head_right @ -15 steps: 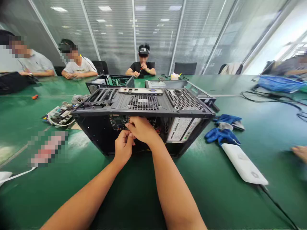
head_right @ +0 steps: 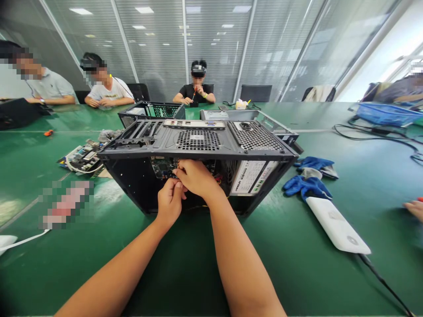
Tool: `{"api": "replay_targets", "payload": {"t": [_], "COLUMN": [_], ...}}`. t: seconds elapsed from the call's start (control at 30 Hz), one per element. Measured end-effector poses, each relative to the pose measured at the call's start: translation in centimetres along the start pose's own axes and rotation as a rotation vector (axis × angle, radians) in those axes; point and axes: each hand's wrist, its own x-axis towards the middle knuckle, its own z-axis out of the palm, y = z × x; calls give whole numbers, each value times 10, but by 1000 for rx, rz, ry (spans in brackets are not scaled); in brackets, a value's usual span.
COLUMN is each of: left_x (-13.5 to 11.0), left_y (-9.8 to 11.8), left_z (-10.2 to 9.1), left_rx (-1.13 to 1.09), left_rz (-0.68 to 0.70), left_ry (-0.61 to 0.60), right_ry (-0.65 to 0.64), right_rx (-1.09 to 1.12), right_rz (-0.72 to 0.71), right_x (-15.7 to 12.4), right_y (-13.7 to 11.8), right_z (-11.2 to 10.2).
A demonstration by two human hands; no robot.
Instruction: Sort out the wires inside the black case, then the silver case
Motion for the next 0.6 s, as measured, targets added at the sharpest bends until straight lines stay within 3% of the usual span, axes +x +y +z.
{"api": "replay_targets", "payload": {"t": [0.6], "left_x": [1], "left_y": [-4], "left_z": [0], "left_rx": [-74], "left_rz": [-24], "left_ry": [-15], "right_ry": [-14], "right_rx": [7], "right_rz": [-1], "right_x": [0], "right_y": [-2], "right_z": [1]}}
